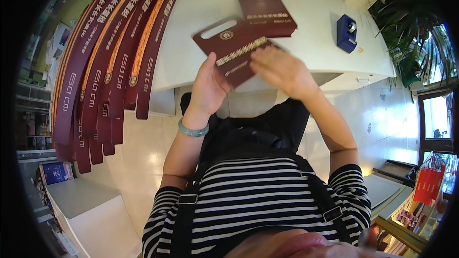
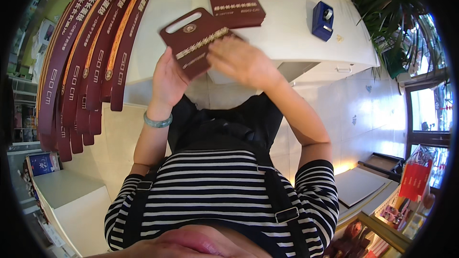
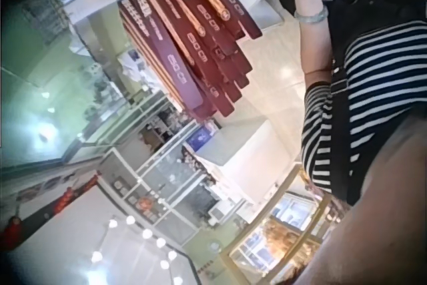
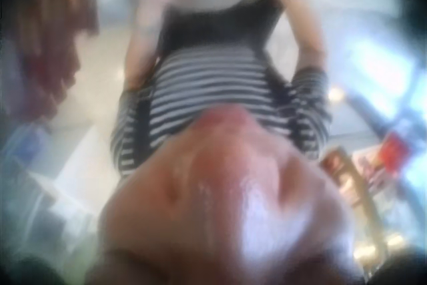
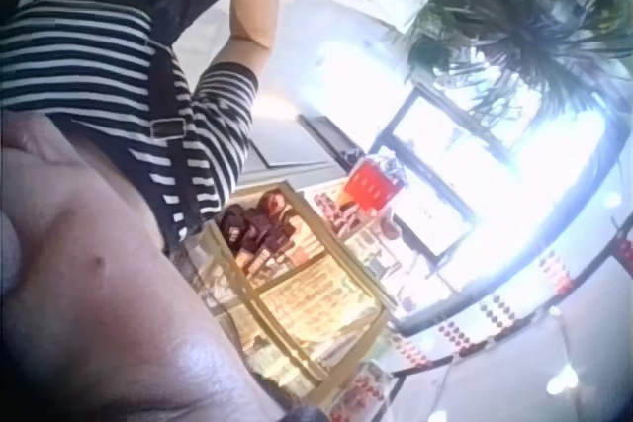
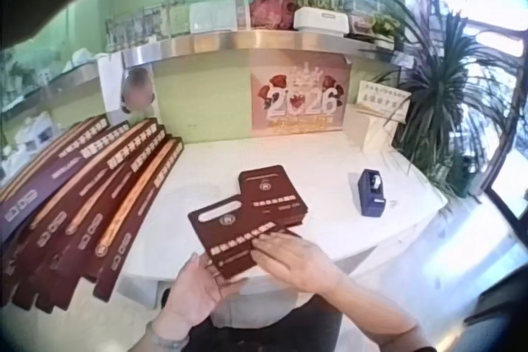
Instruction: The person folds flat maroon cardboard pieces into rectangular boxes, tucks flaps, and stacks the finished boxes on a white counter. The person repeats this process for multiple units, handling each piece by hand.
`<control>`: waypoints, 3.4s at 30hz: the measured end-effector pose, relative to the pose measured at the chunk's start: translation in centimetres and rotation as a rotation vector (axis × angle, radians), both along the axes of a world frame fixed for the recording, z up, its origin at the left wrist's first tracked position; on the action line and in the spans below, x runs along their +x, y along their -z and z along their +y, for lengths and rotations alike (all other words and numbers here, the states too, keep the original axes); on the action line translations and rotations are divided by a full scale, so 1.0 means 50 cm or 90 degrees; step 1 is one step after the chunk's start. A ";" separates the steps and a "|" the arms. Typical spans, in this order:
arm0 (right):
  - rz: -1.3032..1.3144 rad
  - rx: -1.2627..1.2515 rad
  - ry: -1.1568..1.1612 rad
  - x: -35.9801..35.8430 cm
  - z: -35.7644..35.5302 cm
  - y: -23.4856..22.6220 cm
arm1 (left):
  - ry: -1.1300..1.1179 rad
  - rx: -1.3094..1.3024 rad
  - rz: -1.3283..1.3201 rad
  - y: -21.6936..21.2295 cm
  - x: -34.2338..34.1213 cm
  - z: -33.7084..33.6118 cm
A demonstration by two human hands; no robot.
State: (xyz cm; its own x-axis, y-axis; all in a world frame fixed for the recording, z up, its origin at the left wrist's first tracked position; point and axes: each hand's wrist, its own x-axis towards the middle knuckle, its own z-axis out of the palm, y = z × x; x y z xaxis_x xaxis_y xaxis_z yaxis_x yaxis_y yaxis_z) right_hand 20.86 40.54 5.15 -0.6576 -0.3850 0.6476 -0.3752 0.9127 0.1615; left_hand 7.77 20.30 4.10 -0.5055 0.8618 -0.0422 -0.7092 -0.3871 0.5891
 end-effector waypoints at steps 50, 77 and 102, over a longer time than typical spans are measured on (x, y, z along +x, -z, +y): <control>-0.119 -1.338 -0.088 0.035 -0.200 0.115 | 0.095 -0.042 0.029 0.046 0.062 -0.106; -0.039 -0.351 0.041 0.036 -0.160 0.041 | -0.317 -0.161 0.541 0.071 0.046 -0.155; -0.263 -0.339 0.087 0.044 -0.092 -0.012 | -0.097 -0.329 0.736 -0.006 -0.019 -0.167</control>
